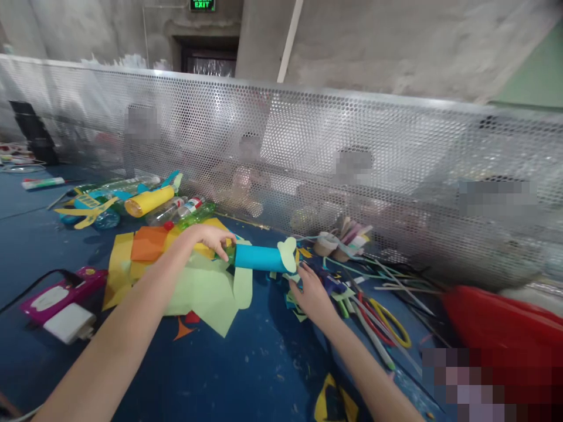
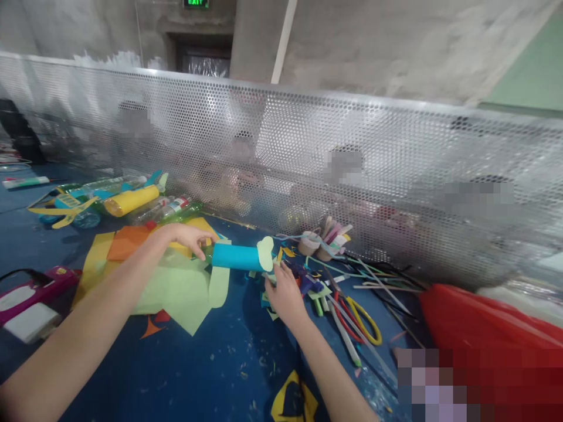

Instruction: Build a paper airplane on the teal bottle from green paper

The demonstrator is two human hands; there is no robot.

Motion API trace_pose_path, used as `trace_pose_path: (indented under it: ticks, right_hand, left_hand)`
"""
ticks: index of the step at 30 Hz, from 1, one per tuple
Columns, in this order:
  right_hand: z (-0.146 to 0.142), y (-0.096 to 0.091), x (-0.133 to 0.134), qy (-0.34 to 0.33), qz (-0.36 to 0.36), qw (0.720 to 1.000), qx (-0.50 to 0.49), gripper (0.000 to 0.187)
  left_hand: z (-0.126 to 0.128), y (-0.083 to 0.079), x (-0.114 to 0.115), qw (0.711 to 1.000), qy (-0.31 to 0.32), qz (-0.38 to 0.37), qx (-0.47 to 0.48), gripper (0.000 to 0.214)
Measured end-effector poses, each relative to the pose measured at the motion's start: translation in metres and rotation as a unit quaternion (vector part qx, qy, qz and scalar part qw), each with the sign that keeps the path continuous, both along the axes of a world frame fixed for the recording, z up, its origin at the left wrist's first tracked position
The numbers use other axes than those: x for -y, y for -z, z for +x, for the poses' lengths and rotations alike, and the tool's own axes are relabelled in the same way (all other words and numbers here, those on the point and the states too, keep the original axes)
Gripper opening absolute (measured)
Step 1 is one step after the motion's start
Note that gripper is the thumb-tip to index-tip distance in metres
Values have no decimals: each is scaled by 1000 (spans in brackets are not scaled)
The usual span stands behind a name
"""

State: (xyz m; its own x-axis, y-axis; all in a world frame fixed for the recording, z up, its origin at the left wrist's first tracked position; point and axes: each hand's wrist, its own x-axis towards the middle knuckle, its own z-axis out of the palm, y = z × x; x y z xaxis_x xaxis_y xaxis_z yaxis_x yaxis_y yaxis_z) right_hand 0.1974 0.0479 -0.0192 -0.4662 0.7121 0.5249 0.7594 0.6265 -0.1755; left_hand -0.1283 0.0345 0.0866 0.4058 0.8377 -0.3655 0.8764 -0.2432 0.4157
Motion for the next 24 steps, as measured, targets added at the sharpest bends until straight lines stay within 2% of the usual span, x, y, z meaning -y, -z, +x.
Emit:
trace_pose_path:
  ticks: [6,14,24]
  right_hand:
    - [2,0,10,-14,-30,999,-29,39]
    - [5,-3,9,-5,-20,997,-71,37]
    - [3,-10,15,-7,-28,998,-64,38]
  left_hand:
    - [3,-2,0,1000,2,0,-24,78]
    - [5,-3,3,999,-27,-4,-18,90]
    - [0,-1,-1,999,10,37,-3,83]
